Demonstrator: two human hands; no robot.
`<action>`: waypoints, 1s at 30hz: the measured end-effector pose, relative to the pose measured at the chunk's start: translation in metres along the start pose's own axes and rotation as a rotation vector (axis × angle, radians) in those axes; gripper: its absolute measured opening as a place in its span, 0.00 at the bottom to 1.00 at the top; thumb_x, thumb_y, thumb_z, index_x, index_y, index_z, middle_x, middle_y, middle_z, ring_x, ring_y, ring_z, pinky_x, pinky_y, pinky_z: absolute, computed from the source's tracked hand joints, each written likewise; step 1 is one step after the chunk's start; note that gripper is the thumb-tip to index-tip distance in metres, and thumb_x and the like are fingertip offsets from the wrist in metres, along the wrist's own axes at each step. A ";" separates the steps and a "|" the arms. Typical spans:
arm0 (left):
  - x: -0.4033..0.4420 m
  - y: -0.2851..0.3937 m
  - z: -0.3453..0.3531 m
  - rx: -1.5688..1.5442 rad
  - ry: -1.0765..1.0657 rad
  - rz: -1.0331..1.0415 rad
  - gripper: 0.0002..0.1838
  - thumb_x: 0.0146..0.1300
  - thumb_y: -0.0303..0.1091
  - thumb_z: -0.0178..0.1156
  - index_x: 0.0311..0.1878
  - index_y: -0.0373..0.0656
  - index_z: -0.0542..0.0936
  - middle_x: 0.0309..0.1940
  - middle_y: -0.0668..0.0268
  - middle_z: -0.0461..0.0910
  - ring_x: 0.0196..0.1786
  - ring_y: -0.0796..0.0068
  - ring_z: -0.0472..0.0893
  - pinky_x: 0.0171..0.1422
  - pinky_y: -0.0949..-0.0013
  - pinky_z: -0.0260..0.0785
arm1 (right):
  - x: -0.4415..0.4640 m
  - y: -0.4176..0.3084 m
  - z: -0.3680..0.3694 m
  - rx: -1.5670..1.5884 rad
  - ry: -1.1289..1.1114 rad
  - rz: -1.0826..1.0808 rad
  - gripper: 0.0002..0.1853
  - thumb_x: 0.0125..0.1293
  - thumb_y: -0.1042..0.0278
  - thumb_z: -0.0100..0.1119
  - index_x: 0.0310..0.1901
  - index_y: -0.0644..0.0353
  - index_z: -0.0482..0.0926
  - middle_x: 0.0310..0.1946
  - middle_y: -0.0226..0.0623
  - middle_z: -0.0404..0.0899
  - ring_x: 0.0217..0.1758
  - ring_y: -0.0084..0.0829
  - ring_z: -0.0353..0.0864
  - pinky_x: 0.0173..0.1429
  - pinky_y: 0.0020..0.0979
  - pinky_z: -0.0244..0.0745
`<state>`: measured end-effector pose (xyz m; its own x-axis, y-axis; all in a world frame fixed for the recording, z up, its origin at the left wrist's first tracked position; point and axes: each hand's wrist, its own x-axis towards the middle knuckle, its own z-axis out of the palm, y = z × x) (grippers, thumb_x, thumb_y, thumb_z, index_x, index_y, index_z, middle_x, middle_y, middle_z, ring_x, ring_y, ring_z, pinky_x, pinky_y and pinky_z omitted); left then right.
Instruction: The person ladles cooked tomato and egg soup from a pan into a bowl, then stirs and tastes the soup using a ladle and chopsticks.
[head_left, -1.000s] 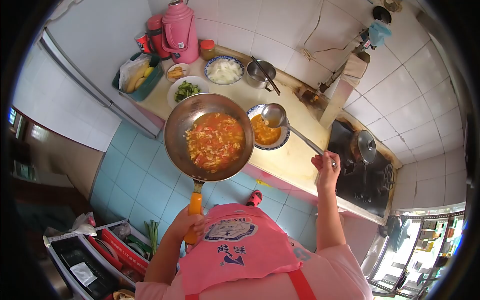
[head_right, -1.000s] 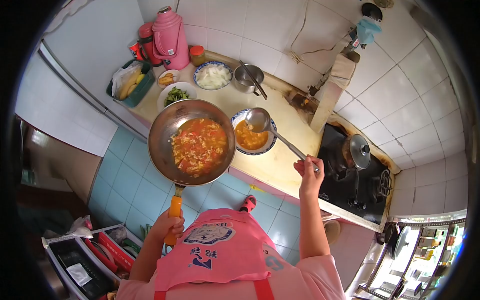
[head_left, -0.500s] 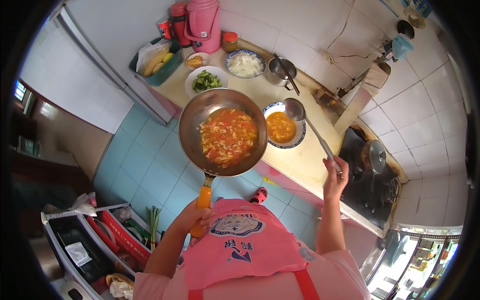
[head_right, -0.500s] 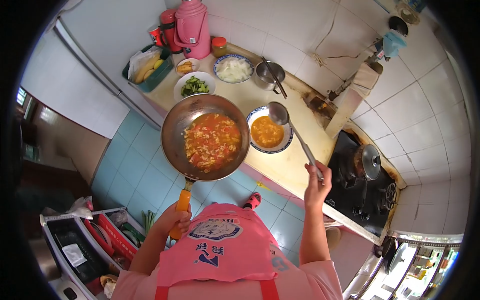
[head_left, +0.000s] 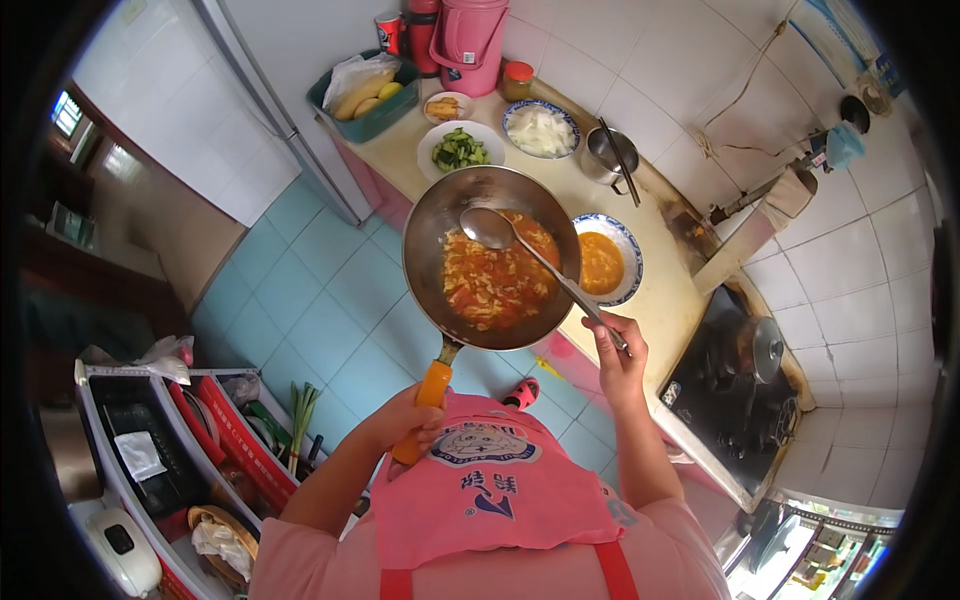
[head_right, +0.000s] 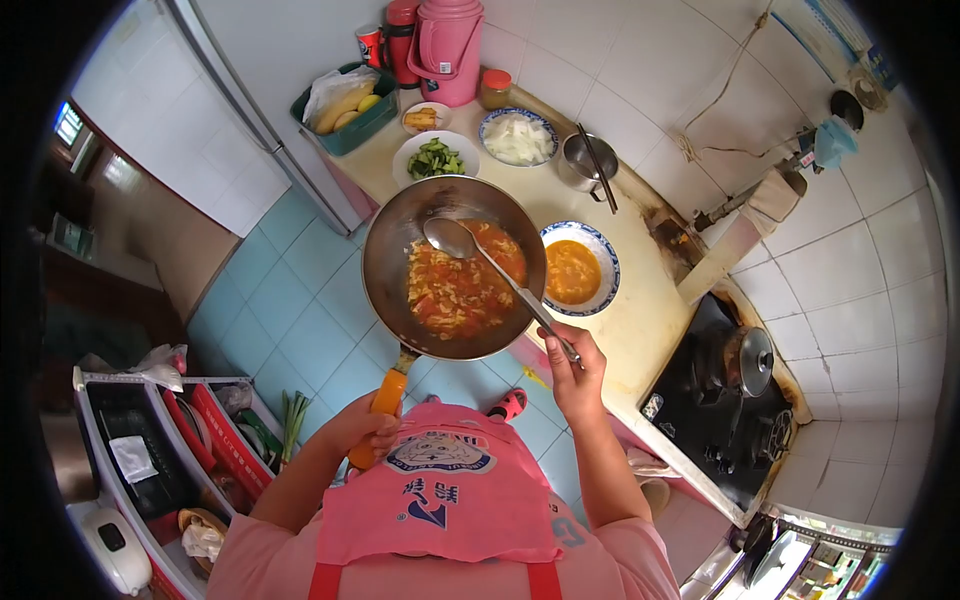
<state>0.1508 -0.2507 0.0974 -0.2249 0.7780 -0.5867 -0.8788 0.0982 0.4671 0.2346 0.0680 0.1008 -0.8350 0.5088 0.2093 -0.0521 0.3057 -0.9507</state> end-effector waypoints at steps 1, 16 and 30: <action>-0.001 0.000 0.000 0.000 0.006 -0.009 0.11 0.57 0.24 0.54 0.41 0.43 0.65 0.21 0.71 0.65 0.19 0.81 0.65 0.23 0.73 0.64 | 0.002 0.000 0.002 -0.068 -0.029 -0.033 0.07 0.68 0.74 0.56 0.44 0.67 0.75 0.38 0.41 0.82 0.46 0.28 0.82 0.48 0.26 0.76; -0.008 -0.001 -0.002 0.014 -0.021 0.002 0.11 0.58 0.26 0.54 0.41 0.44 0.64 0.22 0.71 0.65 0.20 0.82 0.65 0.24 0.74 0.65 | 0.015 0.012 0.004 0.397 0.171 0.351 0.14 0.70 0.63 0.54 0.48 0.66 0.70 0.35 0.46 0.80 0.35 0.37 0.84 0.45 0.36 0.82; -0.009 0.000 0.002 0.016 -0.017 -0.003 0.11 0.57 0.26 0.54 0.41 0.44 0.64 0.22 0.72 0.65 0.20 0.83 0.65 0.24 0.74 0.65 | 0.003 0.008 -0.012 0.330 0.150 0.206 0.13 0.70 0.66 0.54 0.47 0.67 0.70 0.40 0.46 0.79 0.41 0.35 0.83 0.49 0.37 0.81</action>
<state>0.1541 -0.2566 0.1044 -0.2145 0.7882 -0.5769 -0.8725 0.1108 0.4758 0.2383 0.0811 0.0966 -0.7589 0.6511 0.0148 -0.0852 -0.0767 -0.9934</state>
